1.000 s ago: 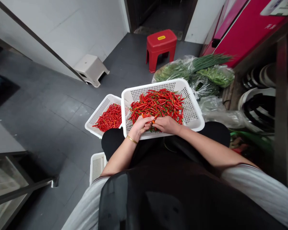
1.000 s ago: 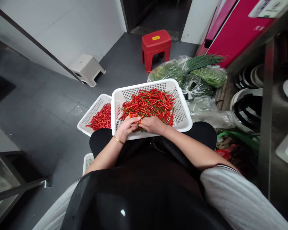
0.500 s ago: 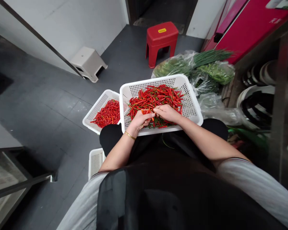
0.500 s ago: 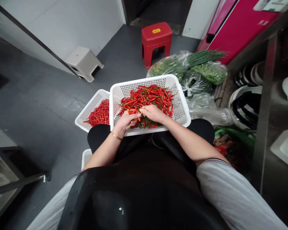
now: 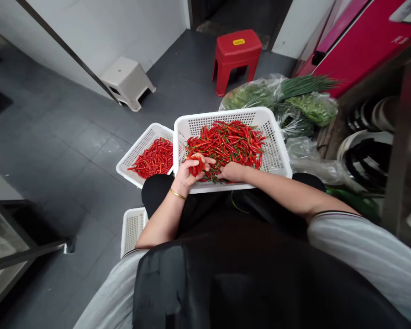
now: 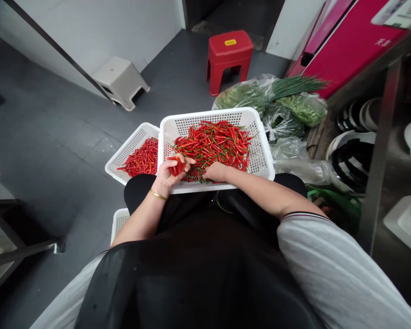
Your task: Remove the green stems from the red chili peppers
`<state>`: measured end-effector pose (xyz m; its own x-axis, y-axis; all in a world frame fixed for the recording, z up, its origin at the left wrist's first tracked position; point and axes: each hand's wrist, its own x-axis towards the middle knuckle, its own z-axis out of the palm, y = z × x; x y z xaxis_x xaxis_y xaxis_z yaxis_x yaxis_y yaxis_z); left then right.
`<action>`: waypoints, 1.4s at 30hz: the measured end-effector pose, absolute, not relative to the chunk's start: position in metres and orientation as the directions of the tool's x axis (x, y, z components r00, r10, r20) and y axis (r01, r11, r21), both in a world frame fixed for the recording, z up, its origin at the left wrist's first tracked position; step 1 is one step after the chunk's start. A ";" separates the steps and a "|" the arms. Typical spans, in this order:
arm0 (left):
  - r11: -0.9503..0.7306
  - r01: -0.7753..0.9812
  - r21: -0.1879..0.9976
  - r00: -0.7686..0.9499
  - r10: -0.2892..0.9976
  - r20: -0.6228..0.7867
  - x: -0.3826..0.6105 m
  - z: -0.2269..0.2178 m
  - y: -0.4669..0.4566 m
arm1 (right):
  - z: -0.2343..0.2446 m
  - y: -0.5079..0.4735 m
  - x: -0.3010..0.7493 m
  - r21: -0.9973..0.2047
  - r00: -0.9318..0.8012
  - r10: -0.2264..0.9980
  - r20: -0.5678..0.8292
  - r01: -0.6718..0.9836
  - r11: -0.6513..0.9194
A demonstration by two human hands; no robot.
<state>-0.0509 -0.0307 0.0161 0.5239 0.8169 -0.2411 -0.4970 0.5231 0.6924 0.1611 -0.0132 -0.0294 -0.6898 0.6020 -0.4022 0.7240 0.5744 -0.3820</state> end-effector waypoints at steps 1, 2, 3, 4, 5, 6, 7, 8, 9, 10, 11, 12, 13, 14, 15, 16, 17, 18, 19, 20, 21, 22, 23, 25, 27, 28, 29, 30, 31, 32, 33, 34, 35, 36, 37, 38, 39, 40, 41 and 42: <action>0.516 -0.503 0.693 0.510 0.825 -0.243 -0.052 0.015 -0.031 | -0.035 -0.014 0.156 -0.343 -0.713 0.574 -0.402 0.698 0.628; 0.510 -0.508 0.694 0.496 0.832 -0.249 -0.053 0.016 -0.031 | -0.038 -0.014 0.153 -0.327 -0.736 0.552 -0.393 0.673 0.664; 0.507 -0.506 0.698 0.480 0.838 -0.261 -0.054 0.016 -0.031 | -0.038 -0.013 0.152 -0.320 -0.751 0.538 -0.383 0.653 0.686; 0.507 -0.491 0.708 0.465 0.840 -0.279 -0.054 0.017 -0.030 | -0.036 -0.010 0.153 -0.316 -0.756 0.538 -0.372 0.648 0.693; 0.512 -0.460 0.726 0.452 0.838 -0.304 -0.052 0.018 -0.028 | -0.032 -0.007 0.157 -0.321 -0.750 0.558 -0.356 0.659 0.681; 0.518 -0.412 0.750 0.439 0.834 -0.335 -0.050 0.018 -0.026 | -0.027 -0.003 0.163 -0.338 -0.729 0.601 -0.327 0.685 0.646; 0.517 -0.359 0.777 0.415 0.834 -0.363 -0.045 0.017 -0.024 | -0.022 0.001 0.169 -0.381 -0.694 0.659 -0.289 0.715 0.586; 0.506 -0.309 0.805 0.378 0.842 -0.384 -0.040 0.016 -0.021 | -0.016 0.004 0.175 -0.455 -0.643 0.725 -0.248 0.738 0.499; 0.487 -0.267 0.832 0.334 0.856 -0.394 -0.033 0.014 -0.019 | -0.011 0.006 0.180 -0.554 -0.579 0.786 -0.215 0.735 0.391; 0.467 -0.231 0.854 0.298 0.869 -0.395 -0.025 0.012 -0.017 | -0.006 0.005 0.184 -0.656 -0.516 0.834 -0.196 0.701 0.279; 0.450 -0.197 0.871 0.280 0.877 -0.390 -0.017 0.010 -0.016 | -0.001 0.003 0.185 -0.738 -0.469 0.863 -0.190 0.648 0.189; 0.439 -0.166 0.883 0.283 0.879 -0.384 -0.008 0.008 -0.016 | 0.003 -0.001 0.185 -0.786 -0.437 0.881 -0.181 0.602 0.137; 0.435 -0.136 0.890 0.302 0.874 -0.381 0.000 0.007 -0.016 | 0.007 -0.006 0.183 -0.798 -0.418 0.895 -0.158 0.588 0.134; 0.439 -0.109 0.892 0.328 0.863 -0.385 0.006 0.006 -0.017 | 0.011 -0.011 0.180 -0.767 -0.404 0.907 -0.122 0.618 0.172; 0.449 -0.088 0.889 0.349 0.850 -0.395 0.012 0.006 -0.018 | 0.015 -0.015 0.178 -0.694 -0.396 0.914 -0.082 0.681 0.233; 0.464 -0.074 0.883 0.359 0.838 -0.411 0.016 0.006 -0.020 | 0.018 -0.018 0.177 -0.584 -0.394 0.918 -0.051 0.757 0.293; 0.484 -0.064 0.872 0.358 0.827 -0.433 0.019 0.007 -0.021 | 0.021 -0.020 0.177 -0.454 -0.393 0.919 -0.040 0.826 0.334; 0.509 -0.054 0.859 0.355 0.814 -0.460 0.020 0.007 -0.022 | 0.024 -0.020 0.180 -0.329 -0.388 0.920 -0.053 0.877 0.351; 0.535 -0.040 0.844 0.356 0.797 -0.489 0.019 0.008 -0.023 | 0.025 -0.020 0.183 -0.224 -0.377 0.920 -0.102 0.910 0.348; 0.560 -0.024 0.828 0.362 0.777 -0.515 0.017 0.008 -0.023 | 0.024 -0.019 0.188 -0.149 -0.362 0.913 -0.189 0.929 0.338; 0.579 -0.013 0.816 0.370 0.760 -0.533 0.014 0.008 -0.022 | 0.022 -0.019 0.194 -0.107 -0.346 0.888 -0.304 0.938 0.329; 0.593 -0.012 0.805 0.377 0.748 -0.546 0.010 0.008 -0.021 | 0.018 -0.018 0.200 -0.095 -0.333 0.838 -0.431 0.941 0.325; 0.604 -0.017 0.796 0.381 0.740 -0.554 0.007 0.007 -0.020 | 0.013 -0.019 0.204 -0.109 -0.323 0.770 -0.550 0.942 0.317; 0.608 -0.023 0.793 0.379 0.739 -0.556 0.002 0.004 -0.018 | -0.002 -0.020 0.211 -0.164 -0.313 0.651 -0.692 0.946 0.281; 0.545 0.039 0.837 0.368 0.771 -0.519 0.003 0.001 -0.018 | -0.014 -0.022 0.213 -0.224 -0.331 0.629 -0.703 0.943 0.246; 0.472 0.104 0.875 0.371 0.798 -0.475 0.006 0.000 -0.018 | -0.018 -0.021 0.213 -0.263 -0.354 0.639 -0.683 0.935 0.237; 0.375 0.184 0.909 0.384 0.824 -0.418 0.011 -0.001 -0.020 | -0.020 -0.020 0.213 -0.317 -0.388 0.650 -0.654 0.920 0.230; 0.267 0.267 0.926 0.401 0.843 -0.358 0.016 -0.002 -0.021 | -0.019 -0.018 0.213 -0.387 -0.427 0.661 -0.617 0.896 0.217; 0.165 0.342 0.925 0.415 0.857 -0.306 0.022 -0.002 -0.022 | -0.015 -0.016 0.214 -0.467 -0.461 0.673 -0.579 0.864 0.189; 0.083 0.403 0.911 0.423 0.866 -0.266 0.027 -0.002 -0.024 | -0.009 -0.013 0.214 -0.549 -0.482 0.687 -0.544 0.824 0.143; 0.028 0.444 0.896 0.424 0.874 -0.238 0.031 -0.002 -0.025 | -0.002 -0.012 0.215 -0.625 -0.495 0.695 -0.521 0.776 0.084; -0.004 0.459 0.888 0.427 0.878 -0.217 0.033 -0.001 -0.026 | 0.006 -0.011 0.215 -0.692 -0.509 0.693 -0.511 0.721 0.020; -0.017 0.444 0.896 0.439 0.876 -0.201 0.034 0.001 -0.027 | 0.014 -0.012 0.216 -0.752 -0.532 0.681 -0.504 0.658 -0.043; -0.013 0.397 0.918 0.462 0.867 -0.188 0.032 0.003 -0.027 | 0.021 -0.013 0.216 -0.802 -0.558 0.668 -0.493 0.589 -0.099; 0.012 0.325 0.946 0.495 0.850 -0.181 0.029 0.005 -0.026 | 0.026 -0.014 0.217 -0.840 -0.580 0.664 -0.473 0.523 -0.142; 0.061 0.238 0.969 0.526 0.831 -0.182 0.024 0.007 -0.026 | 0.029 -0.015 0.219 -0.868 -0.589 0.674 -0.446 0.469 -0.165; 0.134 0.148 0.980 0.547 0.814 -0.194 0.018 0.009 -0.025 | 0.030 -0.016 0.221 -0.882 -0.590 0.687 -0.424 0.441 -0.165; 0.223 0.059 0.973 0.555 0.803 -0.217 0.012 0.010 -0.024 | 0.028 -0.017 0.224 -0.879 -0.582 0.699 -0.415 0.453 -0.145; 0.312 -0.025 0.950 0.551 0.797 -0.248 0.006 0.011 -0.022 | 0.025 -0.017 0.227 -0.852 -0.567 0.706 -0.424 0.513 -0.100; 0.394 -0.100 0.914 0.538 0.794 -0.283 0.001 0.011 -0.021 | 0.019 -0.017 0.229 -0.789 -0.541 0.713 -0.446 0.614 -0.029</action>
<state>0.0007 -0.0214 0.0105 0.5379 0.7940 -0.2833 -0.0998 0.3937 0.9138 0.2294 -0.0166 0.0190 -0.5406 0.7131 -0.4463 0.6137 -0.0286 -0.7890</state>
